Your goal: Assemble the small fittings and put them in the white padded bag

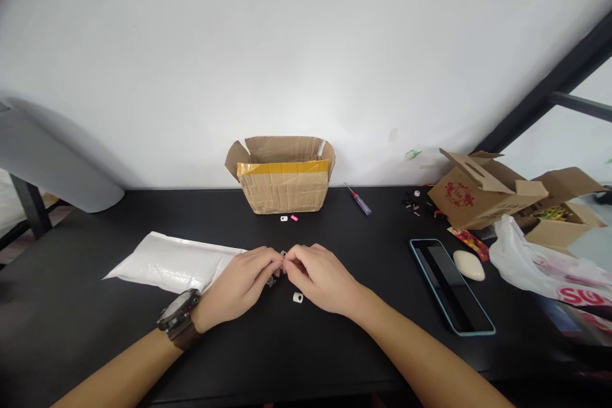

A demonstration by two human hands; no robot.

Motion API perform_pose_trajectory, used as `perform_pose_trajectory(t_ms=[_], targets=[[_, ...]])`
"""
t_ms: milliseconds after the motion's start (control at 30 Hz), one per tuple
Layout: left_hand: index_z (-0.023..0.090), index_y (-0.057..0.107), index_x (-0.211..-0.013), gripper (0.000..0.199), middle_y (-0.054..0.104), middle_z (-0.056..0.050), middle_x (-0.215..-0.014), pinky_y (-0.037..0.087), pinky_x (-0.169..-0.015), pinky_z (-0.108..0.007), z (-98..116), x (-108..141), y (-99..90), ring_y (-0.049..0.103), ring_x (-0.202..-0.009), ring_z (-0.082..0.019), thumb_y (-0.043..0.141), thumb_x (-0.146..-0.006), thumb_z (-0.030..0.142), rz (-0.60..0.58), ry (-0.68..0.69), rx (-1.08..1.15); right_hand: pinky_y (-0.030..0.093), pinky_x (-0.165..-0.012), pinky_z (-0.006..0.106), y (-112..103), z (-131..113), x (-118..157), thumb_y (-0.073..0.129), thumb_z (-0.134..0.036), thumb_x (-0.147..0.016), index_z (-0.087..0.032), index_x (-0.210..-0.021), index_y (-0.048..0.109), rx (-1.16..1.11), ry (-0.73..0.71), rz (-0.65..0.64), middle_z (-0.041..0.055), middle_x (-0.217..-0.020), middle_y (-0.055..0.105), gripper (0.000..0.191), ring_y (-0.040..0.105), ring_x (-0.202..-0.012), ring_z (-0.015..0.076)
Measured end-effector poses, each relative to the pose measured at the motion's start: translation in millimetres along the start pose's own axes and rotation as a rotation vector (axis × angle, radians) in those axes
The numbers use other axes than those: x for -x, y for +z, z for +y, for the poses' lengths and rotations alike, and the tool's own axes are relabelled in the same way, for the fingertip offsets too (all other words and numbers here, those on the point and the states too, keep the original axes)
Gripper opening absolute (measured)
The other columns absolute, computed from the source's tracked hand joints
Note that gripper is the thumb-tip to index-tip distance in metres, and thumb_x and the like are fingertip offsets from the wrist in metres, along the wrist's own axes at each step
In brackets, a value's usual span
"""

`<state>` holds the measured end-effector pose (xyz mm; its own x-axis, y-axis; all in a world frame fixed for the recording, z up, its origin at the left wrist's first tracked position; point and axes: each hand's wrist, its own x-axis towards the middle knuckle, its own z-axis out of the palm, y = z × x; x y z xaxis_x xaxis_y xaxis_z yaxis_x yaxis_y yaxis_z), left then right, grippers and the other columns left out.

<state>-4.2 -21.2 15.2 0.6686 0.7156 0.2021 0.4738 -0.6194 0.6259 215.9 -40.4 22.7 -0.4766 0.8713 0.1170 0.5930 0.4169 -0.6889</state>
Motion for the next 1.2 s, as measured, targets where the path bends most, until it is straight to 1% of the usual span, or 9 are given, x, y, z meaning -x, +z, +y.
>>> perform_pose_trajectory(t_ms=[133,233,467,567,733,833,933,1033,1200], targets=[[0.022,0.057,-0.091,0.028,0.064,-0.002,-0.087,0.044,-0.077,-0.031,1,1,-0.1,0.058,-0.083,-0.018,0.035,-0.108,0.025,-0.003,-0.023,0.039,0.044,-0.069,0.027,1,1,1,0.047,-0.029,-0.106,-0.023,-0.094,0.059,-0.128,0.056,-0.028,-0.0022,-0.089,0.070,0.018,0.062,-0.076,0.0145],[0.022,0.059,-0.094,0.027,0.064,-0.001,-0.088,0.045,-0.078,-0.030,0,1,-1.0,0.059,-0.084,-0.017,0.036,-0.108,0.024,0.004,-0.015,0.070,0.044,-0.067,0.026,1,2,2,0.046,-0.031,-0.106,-0.023,-0.094,0.059,-0.230,0.079,-0.037,-0.0023,-0.089,0.068,0.020,0.060,-0.075,0.0136],[0.020,0.063,-0.103,0.027,0.066,-0.004,-0.093,0.044,-0.077,-0.031,-9,1,-4.3,0.058,-0.084,-0.018,0.037,-0.108,0.023,0.017,0.155,-0.142,0.043,-0.071,0.027,-3,0,1,0.045,-0.032,-0.107,-0.022,-0.092,0.060,-0.395,0.120,-0.101,-0.0015,-0.090,0.064,0.023,0.056,-0.077,0.0141],[0.020,0.066,-0.105,0.026,0.067,-0.005,-0.096,0.045,-0.079,-0.030,-8,1,-6.5,0.060,-0.087,-0.018,0.041,-0.108,0.025,0.036,0.166,-0.091,0.040,-0.070,0.026,-4,0,1,0.047,-0.036,-0.107,-0.022,-0.091,0.059,-0.465,0.141,-0.134,-0.0025,-0.086,0.059,0.025,0.051,-0.075,0.0133],[0.019,0.073,-0.094,0.024,0.068,-0.004,-0.090,0.047,-0.076,-0.027,-2,1,-11.1,0.062,-0.081,-0.015,0.055,-0.103,0.033,0.019,0.005,0.226,0.037,-0.067,0.026,-6,0,2,0.048,-0.041,-0.107,-0.021,-0.090,0.059,-0.532,0.129,-0.196,-0.0026,-0.083,0.054,0.028,0.046,-0.073,0.0125],[0.016,0.074,-0.084,0.024,0.069,-0.002,-0.078,0.048,-0.069,-0.024,-3,0,-12.3,0.062,-0.071,-0.013,0.066,-0.096,0.036,-0.063,-0.163,0.443,0.037,-0.067,0.026,-7,-2,4,0.050,-0.041,-0.106,-0.021,-0.090,0.060,-0.510,0.117,-0.239,-0.0027,-0.081,0.053,0.027,0.047,-0.072,0.0128],[0.015,0.075,-0.082,0.023,0.067,0.000,-0.064,0.042,-0.054,-0.019,-7,0,-11.2,0.054,-0.053,-0.009,0.070,-0.093,0.035,-0.170,-0.281,0.615,0.038,-0.067,0.026,-6,-4,5,0.051,-0.039,-0.106,-0.021,-0.091,0.060,-0.500,0.098,-0.253,-0.0025,-0.081,0.055,0.025,0.049,-0.073,0.0129],[0.014,0.076,-0.082,0.021,0.068,0.001,-0.060,0.036,-0.045,-0.017,-11,1,-9.3,0.048,-0.045,-0.006,0.070,-0.091,0.032,-0.210,-0.309,0.706,0.038,-0.066,0.025,-4,-7,7,0.050,-0.038,-0.106,-0.021,-0.091,0.060,-0.510,0.080,-0.234,-0.0025,-0.081,0.056,0.025,0.048,-0.072,0.0124],[0.013,0.077,-0.083,0.019,0.072,-0.002,-0.065,0.036,-0.044,-0.015,-12,1,-7.3,0.047,-0.045,-0.005,0.071,-0.090,0.030,-0.209,-0.284,0.798,0.038,-0.065,0.025,-2,-8,9,0.049,-0.039,-0.107,-0.021,-0.092,0.059,-0.493,0.076,-0.202,-0.0028,-0.081,0.056,0.025,0.048,-0.070,0.0118]])
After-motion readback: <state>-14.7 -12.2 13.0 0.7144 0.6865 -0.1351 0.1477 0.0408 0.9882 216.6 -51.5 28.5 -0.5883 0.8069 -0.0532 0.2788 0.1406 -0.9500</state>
